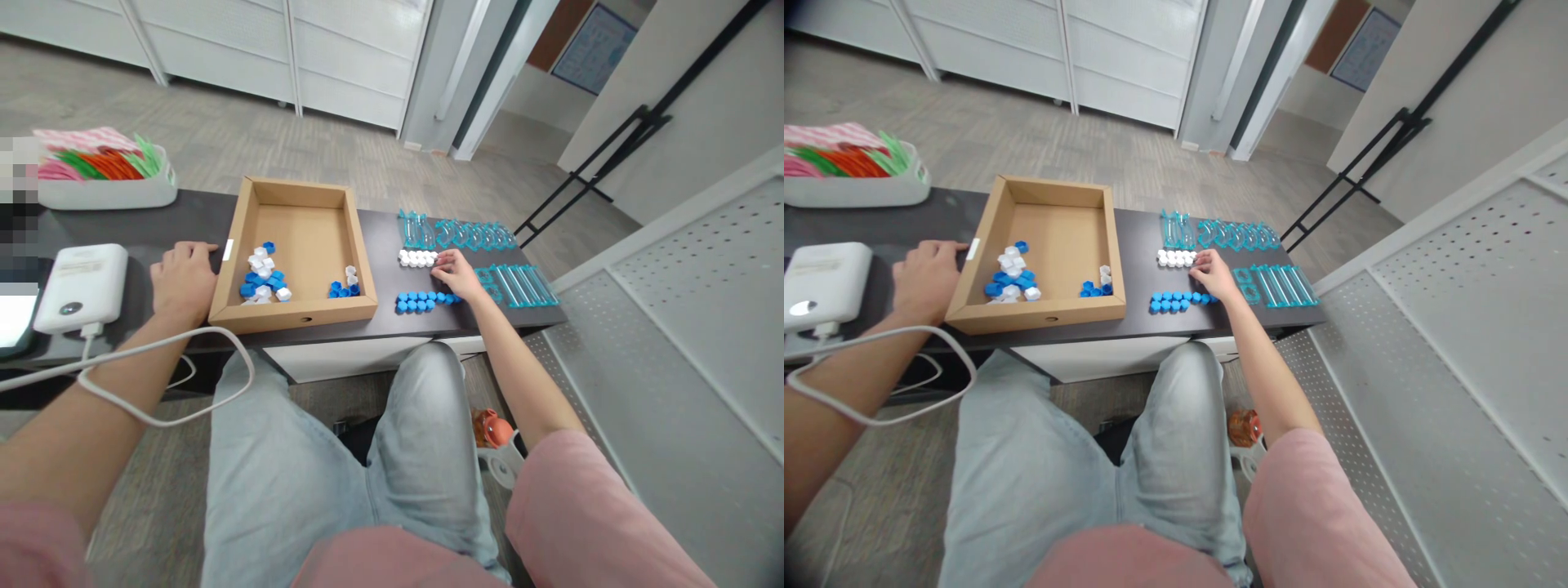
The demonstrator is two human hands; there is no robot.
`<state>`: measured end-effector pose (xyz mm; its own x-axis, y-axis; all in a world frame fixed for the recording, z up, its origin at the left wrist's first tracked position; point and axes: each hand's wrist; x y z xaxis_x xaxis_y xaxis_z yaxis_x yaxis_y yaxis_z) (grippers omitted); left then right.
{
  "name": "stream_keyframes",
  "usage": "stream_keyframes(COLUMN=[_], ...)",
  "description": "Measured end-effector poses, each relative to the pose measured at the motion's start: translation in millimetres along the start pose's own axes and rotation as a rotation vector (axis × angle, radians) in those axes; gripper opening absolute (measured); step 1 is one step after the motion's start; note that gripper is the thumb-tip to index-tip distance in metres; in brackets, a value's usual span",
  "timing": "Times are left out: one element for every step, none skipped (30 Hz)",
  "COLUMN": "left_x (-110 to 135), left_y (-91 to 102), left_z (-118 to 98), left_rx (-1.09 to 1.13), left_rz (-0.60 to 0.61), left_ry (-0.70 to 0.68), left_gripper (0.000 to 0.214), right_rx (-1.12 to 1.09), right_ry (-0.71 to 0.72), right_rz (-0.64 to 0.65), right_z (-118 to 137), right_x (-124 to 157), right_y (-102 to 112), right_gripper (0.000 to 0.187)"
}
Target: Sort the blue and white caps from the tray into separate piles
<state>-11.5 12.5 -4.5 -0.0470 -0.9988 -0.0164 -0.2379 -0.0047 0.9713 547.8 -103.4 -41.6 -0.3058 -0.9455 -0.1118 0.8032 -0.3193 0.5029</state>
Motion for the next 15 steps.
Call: stream_keyframes(left_x=[0, 0, 1, 1, 2, 3, 4, 5, 6, 6, 6, 6, 6, 6, 5], left_y=[-0.5, -0.8, -0.9, -0.6, 0.0, 0.8, 1.5, 1.9, 1.8, 1.2, 0.1, -1.5, -3.3, -5.2, -7.0], left_z=[0, 0, -1, -1, -1, -2, -3, -3, -4, -4, -5, -5, -5, -4, -4], left_rx=[-0.004, -0.009, -0.012, -0.011, -0.006, 0.001, 0.009, 0.015, 0.016, 0.014, 0.011, 0.01, 0.01, 0.013, 0.018], left_rz=[-0.007, -0.018, -0.027, -0.032, -0.03, -0.022, -0.014, -0.009, -0.016, -0.032, -0.056, -0.08, -0.099, -0.113, -0.121], left_ry=[0.004, 0.008, 0.011, 0.011, 0.009, 0.004, -0.001, -0.005, -0.006, -0.005, -0.002, 0.0, 0.001, 0.0, -0.002], left_gripper=[0.074, 0.073, 0.072, 0.071, 0.071, 0.071, 0.072, 0.072, 0.071, 0.07, 0.068, 0.065, 0.063, 0.062, 0.06], right_rx=[-0.002, 0.003, 0.017, 0.037, 0.059, 0.077, 0.088, 0.091, 0.09, 0.09, 0.096, 0.112, 0.136, 0.168, 0.206], right_ry=[-0.004, -0.001, 0.012, 0.036, 0.07, 0.114, 0.166, 0.223, 0.284, 0.348, 0.413, 0.479, 0.541, 0.597, 0.643], right_rz=[0.0, -0.004, -0.017, -0.04, -0.067, -0.092, -0.107, -0.106, -0.085, -0.044, 0.015, 0.088, 0.173, 0.263, 0.351], right_z=[0, 2, 4, 8, 13, 21, 32, 44, 59, 76, 94, 113, 132, 151, 168], right_x=[0, 0, 0, 0, 0, 0, -1, -3, -4, -6, -8, -10, -12, -15, -18], right_y=[0, 1, 1, 0, -1, -4, -9, -17, -26, -39, -54, -71, -91, -113, -136], right_gripper=[0.059, 0.059, 0.059, 0.057, 0.054, 0.051, 0.047, 0.044, 0.04, 0.036, 0.032, 0.027, 0.023, 0.02, 0.019])
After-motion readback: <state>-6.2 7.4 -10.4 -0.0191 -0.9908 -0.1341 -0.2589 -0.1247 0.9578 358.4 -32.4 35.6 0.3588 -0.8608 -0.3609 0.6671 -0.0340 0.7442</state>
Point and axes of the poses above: each hand's wrist, its own x-axis away from the middle knuckle, its own y-axis out of the back of the hand, z = x × y, and after that the axes turned 1 degree about y, right-handed
